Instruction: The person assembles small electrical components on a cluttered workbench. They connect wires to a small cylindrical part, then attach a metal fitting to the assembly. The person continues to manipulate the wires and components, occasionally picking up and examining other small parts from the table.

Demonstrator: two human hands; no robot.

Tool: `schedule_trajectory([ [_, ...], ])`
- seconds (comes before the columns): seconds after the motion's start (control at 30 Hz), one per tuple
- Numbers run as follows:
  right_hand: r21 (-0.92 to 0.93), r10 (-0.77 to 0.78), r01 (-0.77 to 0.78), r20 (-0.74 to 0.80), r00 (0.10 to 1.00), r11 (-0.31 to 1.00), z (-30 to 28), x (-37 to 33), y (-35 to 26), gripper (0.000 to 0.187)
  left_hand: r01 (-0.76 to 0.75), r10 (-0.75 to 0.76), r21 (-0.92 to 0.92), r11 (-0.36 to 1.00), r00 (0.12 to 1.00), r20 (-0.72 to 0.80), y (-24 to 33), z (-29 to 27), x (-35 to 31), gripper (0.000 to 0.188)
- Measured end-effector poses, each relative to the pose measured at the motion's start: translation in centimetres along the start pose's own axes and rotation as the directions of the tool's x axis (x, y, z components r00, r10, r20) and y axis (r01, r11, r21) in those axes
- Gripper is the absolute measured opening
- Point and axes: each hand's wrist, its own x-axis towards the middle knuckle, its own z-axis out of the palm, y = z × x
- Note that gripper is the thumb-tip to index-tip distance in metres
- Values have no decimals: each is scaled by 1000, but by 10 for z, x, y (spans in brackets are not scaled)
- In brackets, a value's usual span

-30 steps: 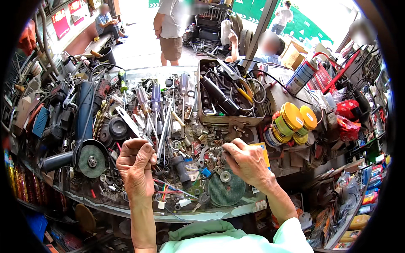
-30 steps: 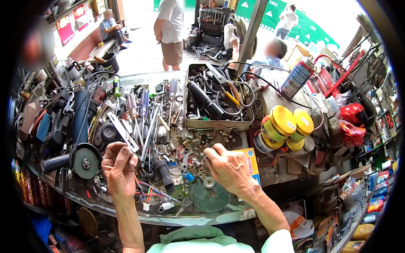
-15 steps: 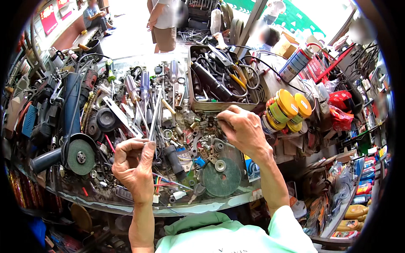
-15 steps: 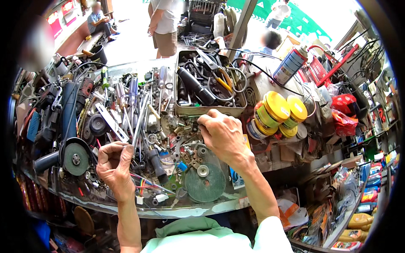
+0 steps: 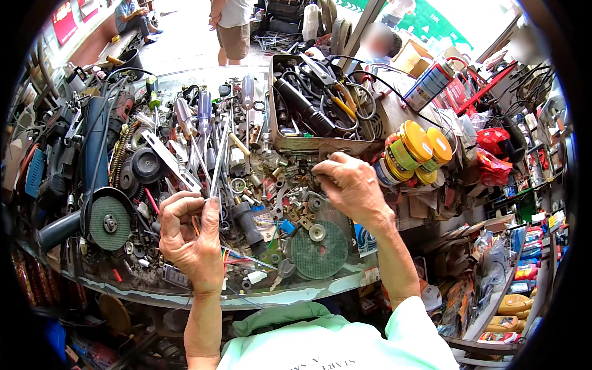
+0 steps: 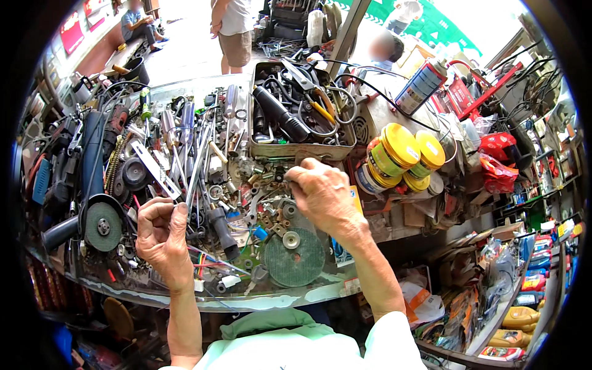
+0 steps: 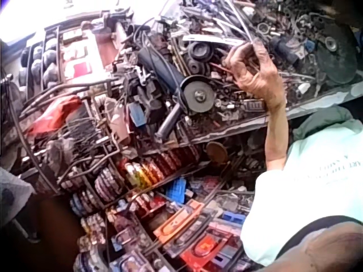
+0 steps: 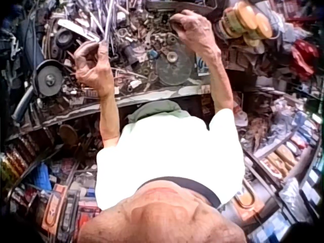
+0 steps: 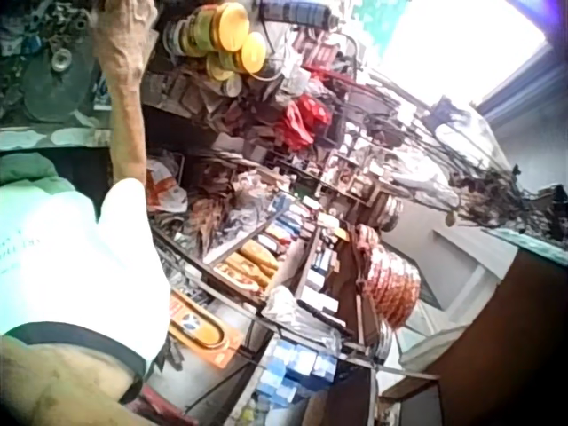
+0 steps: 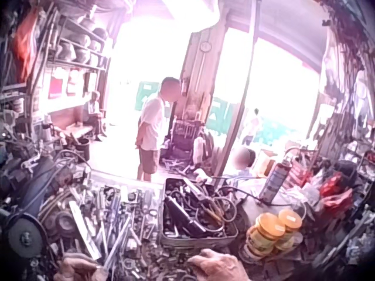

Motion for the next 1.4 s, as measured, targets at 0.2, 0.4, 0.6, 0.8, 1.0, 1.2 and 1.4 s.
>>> schedule_trajectory([
  [0.2,5,-95,95,169,981,995,21,3,-23,28,-38,39,72,997,999,-10,-1,0,3,15],
  [0.4,15,28,-28,-39,999,1000,-3,-3,-10,23,0,1,21,1000,1000,-31,-2,0,2,13],
  [0.6,-29,92,-90,58,994,995,-12,-33,5,15,99,-99,-2,995,994,-39,7,6,-3,13],
  [0.8,-107,59,-46,125,990,993,-15,-46,-5,12,111,-109,46,993,993,-49,6,5,-3,15],
  [1.0,-38,26,-21,120,992,999,-10,-24,-21,13,93,-90,83,992,995,-30,4,3,0,13],
  [1.2,49,-107,99,204,973,994,18,-3,-32,16,101,-97,94,990,994,-49,3,2,3,13],
  [1.4,-126,-30,46,128,991,991,10,7,-34,12,34,-29,90,995,998,-50,-1,1,3,11],
])
